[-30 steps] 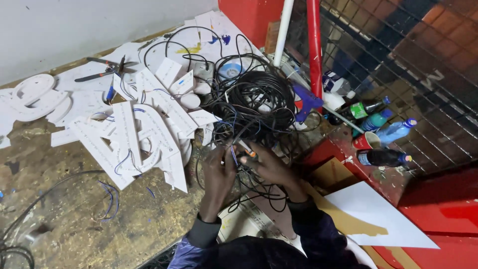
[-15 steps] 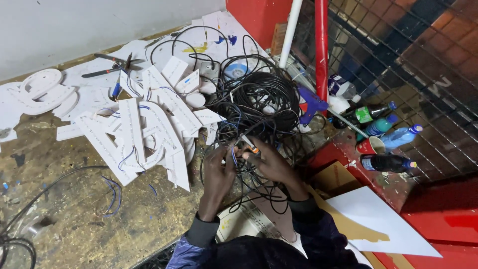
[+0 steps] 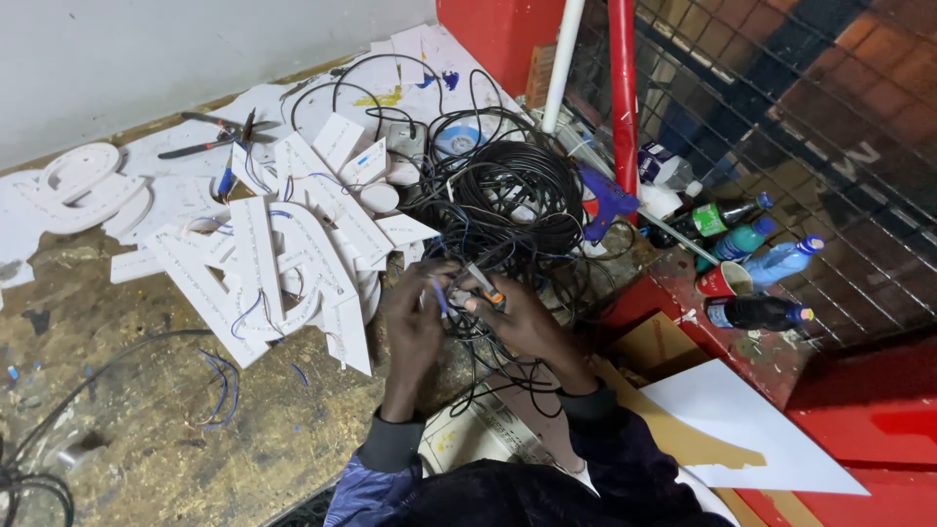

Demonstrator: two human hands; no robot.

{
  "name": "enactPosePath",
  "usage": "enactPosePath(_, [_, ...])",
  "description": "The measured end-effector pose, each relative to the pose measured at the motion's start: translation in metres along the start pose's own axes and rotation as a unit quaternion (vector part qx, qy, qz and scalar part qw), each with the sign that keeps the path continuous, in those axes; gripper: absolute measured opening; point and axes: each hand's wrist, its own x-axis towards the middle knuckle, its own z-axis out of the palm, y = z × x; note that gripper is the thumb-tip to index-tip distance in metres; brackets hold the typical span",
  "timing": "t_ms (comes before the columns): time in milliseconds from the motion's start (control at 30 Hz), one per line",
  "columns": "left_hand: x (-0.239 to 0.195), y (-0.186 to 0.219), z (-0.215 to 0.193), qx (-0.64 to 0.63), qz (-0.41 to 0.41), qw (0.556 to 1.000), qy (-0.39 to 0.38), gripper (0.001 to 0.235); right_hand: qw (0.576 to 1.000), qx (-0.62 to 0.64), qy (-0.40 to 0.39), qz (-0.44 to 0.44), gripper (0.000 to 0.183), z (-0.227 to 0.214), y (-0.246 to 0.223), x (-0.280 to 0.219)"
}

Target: Soldering and wiring LED strips into acrylic sign letters using wire strippers and electrical components.

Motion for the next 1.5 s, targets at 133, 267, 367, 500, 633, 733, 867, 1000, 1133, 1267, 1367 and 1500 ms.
enactPosePath(133, [0.028,0.015,-0.001,-0.162,-0.164,0.966,0.121,0.027,1.0,0.003,-0.011,0.025,0.028,0.011,-0.007,-0.004])
enactPosePath(267, [0.071,-0.036,-0.013,-0.342,-0.224,0.888,0.209,0.027,0.998,0.021,-0.019,0.059,0.025,0.032,0.021,-0.005])
enactPosePath(367, [0.114,-0.009,-0.008,-0.314,-0.254,0.89,0.212,0.027,0.998,0.026,-0.045,0.028,0.02,0.019,-0.02,0.002])
enactPosePath(500, [0.179,-0.088,0.002,-0.129,-0.227,0.926,0.274,0.032,0.999,0.021,-0.043,0.026,0.021,0.008,-0.059,0.035])
enactPosePath(633, [0.223,-0.152,0.004,0.116,-0.215,0.931,0.27,0.035,0.982,-0.188,0.003,0.026,0.03,0.004,-0.077,0.065])
enactPosePath(733, [0.24,-0.169,-0.001,0.184,-0.19,0.907,0.327,0.03,0.953,-0.303,0.006,-0.006,0.042,0.008,-0.051,0.083])
enactPosePath(867, [0.259,-0.3,-0.081,0.342,-0.078,0.837,0.42,0.027,0.98,-0.184,-0.07,0.001,0.048,0.005,-0.084,0.015])
enactPosePath(1000, [0.266,-0.241,-0.235,0.792,-0.013,0.477,0.381,0.03,0.909,0.381,-0.166,-0.019,0.077,-0.052,0.034,-0.143])
enactPosePath(1133, [0.217,-0.3,-0.281,0.255,0.16,0.839,0.454,0.029,0.924,-0.155,-0.166,0.308,0.056,-0.1,-0.036,-0.16])
enactPosePath(1267, [0.245,-0.183,-0.187,0.285,-0.032,0.91,0.298,0.028,0.941,-0.227,-0.066,0.242,0.051,-0.13,-0.008,-0.179])
enactPosePath(1367, [0.271,-0.189,-0.166,0.144,0.02,0.95,0.276,0.029,0.946,-0.212,-0.113,0.216,0.017,-0.127,-0.025,-0.161])
enactPosePath(1500, [0.259,-0.178,-0.091,0.152,-0.029,0.978,0.141,0.04,0.949,-0.21,-0.108,0.211,0.058,-0.11,-0.014,-0.147])
